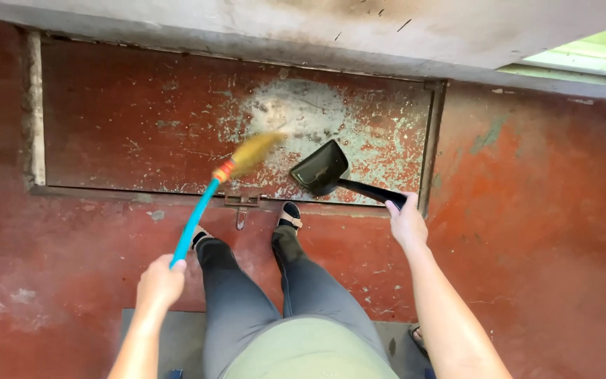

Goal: Sweeping the gym floor using a broom and a dustpan.

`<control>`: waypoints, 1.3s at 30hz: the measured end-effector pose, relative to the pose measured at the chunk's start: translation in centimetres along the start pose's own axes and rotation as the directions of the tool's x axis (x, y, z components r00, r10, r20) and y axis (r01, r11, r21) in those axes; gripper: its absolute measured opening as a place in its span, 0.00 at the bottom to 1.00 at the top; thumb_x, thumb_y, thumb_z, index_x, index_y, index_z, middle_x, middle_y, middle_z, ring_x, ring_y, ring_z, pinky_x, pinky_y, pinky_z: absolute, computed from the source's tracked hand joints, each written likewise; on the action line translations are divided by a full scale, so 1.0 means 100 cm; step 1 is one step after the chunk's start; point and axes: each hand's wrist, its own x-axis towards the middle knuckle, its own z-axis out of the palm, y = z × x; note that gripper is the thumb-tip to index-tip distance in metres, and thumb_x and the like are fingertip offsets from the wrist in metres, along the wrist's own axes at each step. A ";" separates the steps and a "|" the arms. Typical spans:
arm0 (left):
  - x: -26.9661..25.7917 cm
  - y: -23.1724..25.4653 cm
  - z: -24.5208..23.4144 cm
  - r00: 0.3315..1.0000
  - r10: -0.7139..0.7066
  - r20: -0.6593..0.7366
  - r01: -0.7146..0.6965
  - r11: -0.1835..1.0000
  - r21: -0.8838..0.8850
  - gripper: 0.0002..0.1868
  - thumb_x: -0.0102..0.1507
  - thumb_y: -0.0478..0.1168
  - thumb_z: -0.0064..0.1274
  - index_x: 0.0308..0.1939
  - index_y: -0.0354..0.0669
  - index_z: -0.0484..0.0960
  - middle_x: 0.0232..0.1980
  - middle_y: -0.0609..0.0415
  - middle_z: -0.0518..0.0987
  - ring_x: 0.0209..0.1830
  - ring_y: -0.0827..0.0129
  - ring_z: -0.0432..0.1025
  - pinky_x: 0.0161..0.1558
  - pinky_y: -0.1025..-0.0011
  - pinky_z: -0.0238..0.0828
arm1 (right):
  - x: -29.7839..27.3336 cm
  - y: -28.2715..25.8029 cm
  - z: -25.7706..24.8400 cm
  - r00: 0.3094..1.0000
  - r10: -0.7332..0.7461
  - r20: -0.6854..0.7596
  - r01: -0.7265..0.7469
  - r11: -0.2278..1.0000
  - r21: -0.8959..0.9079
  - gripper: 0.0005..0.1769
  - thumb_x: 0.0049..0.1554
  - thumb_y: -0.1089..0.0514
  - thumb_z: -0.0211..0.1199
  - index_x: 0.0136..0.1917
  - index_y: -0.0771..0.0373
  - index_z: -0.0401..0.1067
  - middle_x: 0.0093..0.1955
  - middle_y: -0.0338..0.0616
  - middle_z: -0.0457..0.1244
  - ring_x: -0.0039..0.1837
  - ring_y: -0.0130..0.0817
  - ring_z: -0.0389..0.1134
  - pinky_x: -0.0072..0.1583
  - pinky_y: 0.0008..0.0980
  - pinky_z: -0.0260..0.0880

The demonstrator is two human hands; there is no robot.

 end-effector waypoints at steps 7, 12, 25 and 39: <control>0.132 0.081 0.006 0.983 0.148 -0.111 -0.145 0.989 0.033 0.28 0.71 0.51 0.40 0.62 0.32 0.79 0.59 0.26 0.79 0.63 0.31 0.71 0.65 0.41 0.64 | -0.022 0.007 -0.014 0.977 0.186 0.109 -0.188 0.982 0.012 0.26 0.67 0.34 0.49 0.73 0.43 0.51 0.65 0.65 0.65 0.71 0.63 0.64 0.69 0.56 0.63; 0.189 0.174 0.045 0.940 0.340 -0.026 -0.271 0.791 0.548 0.22 0.68 0.42 0.38 0.51 0.38 0.87 0.54 0.48 0.86 0.61 0.50 0.77 0.62 0.54 0.72 | -0.023 0.011 -0.003 0.967 0.224 0.117 -0.230 0.973 0.032 0.26 0.66 0.35 0.50 0.71 0.43 0.50 0.65 0.66 0.65 0.71 0.62 0.64 0.69 0.55 0.64; 0.020 0.106 0.035 0.939 0.256 0.230 -0.329 0.864 0.381 0.28 0.69 0.53 0.41 0.61 0.31 0.72 0.58 0.30 0.81 0.63 0.33 0.73 0.62 0.37 0.68 | 0.000 0.009 0.017 0.974 0.218 0.056 -0.225 0.955 0.192 0.27 0.64 0.38 0.58 0.70 0.44 0.54 0.64 0.63 0.66 0.70 0.58 0.65 0.68 0.51 0.65; -0.006 0.027 -0.064 0.969 0.223 0.103 -0.245 0.845 0.475 0.16 0.71 0.51 0.38 0.55 0.53 0.76 0.51 0.49 0.86 0.53 0.49 0.80 0.54 0.52 0.76 | -0.042 0.010 0.023 0.956 0.238 -0.173 -0.180 0.938 0.295 0.29 0.62 0.39 0.56 0.69 0.52 0.54 0.60 0.54 0.68 0.61 0.59 0.69 0.60 0.51 0.66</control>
